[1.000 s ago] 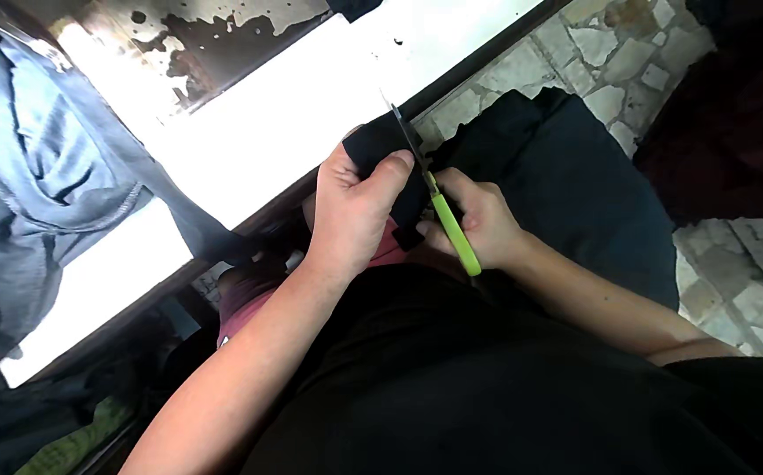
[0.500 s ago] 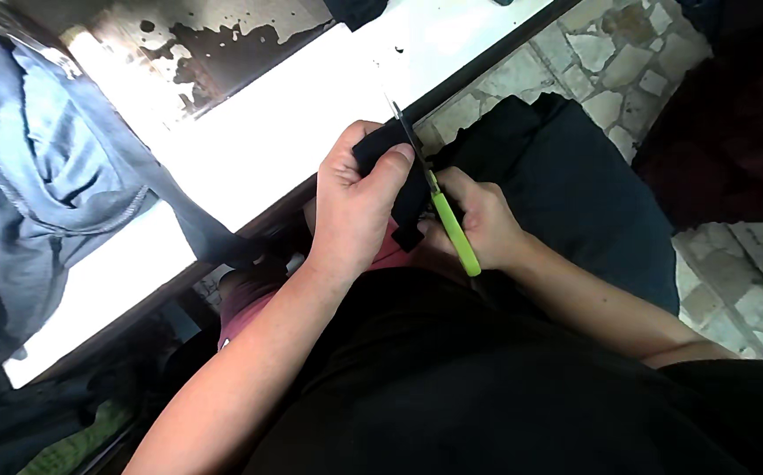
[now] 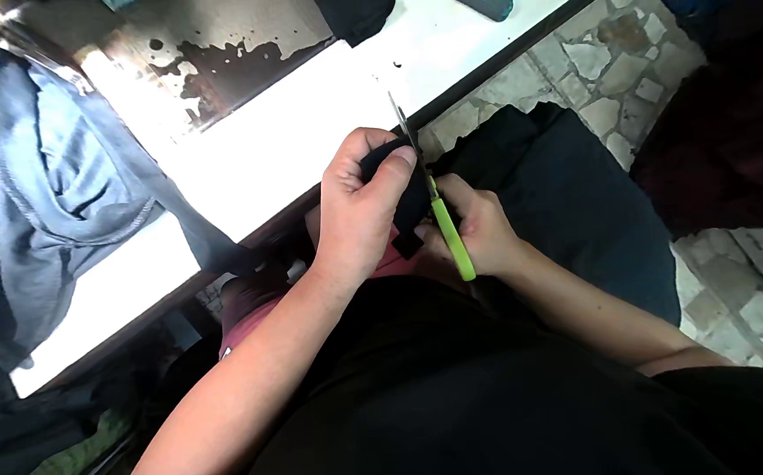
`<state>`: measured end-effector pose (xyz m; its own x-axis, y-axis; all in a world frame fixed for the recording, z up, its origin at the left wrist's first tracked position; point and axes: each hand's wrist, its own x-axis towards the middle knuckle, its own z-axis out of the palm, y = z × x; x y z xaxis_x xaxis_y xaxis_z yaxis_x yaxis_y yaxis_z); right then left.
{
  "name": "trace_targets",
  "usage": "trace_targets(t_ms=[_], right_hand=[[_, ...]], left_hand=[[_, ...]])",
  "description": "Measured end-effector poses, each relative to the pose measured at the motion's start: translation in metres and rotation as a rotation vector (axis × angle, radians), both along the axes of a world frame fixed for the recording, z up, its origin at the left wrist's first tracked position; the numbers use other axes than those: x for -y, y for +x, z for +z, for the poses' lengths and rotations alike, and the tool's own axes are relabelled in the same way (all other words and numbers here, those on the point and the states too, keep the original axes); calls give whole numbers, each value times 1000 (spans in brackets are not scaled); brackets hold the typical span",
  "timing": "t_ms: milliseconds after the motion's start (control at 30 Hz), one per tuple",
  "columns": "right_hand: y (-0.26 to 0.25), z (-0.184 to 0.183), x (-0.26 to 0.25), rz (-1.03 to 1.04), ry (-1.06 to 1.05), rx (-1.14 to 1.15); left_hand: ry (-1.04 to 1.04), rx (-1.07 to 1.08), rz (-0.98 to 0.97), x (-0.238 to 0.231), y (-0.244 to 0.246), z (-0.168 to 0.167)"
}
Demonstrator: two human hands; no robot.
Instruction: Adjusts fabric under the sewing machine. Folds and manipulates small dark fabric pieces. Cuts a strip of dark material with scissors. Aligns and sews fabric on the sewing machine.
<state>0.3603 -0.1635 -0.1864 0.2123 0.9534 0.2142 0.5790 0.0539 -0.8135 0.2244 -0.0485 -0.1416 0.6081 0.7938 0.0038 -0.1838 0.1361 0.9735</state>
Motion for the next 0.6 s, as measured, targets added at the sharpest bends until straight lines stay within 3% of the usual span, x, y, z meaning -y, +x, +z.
trace_targets(t_ms=[167,367,600], right_hand=[[3,7,-4,24,-76,39],[4,-13,-1,-14,29,-101],[1,-20,-2,-25,-42,-189]], left_hand=[[41,-37,-27,0,1,4],[53,-117,-45,5,3,-1],[-7,-193,-12,3,9,-6]])
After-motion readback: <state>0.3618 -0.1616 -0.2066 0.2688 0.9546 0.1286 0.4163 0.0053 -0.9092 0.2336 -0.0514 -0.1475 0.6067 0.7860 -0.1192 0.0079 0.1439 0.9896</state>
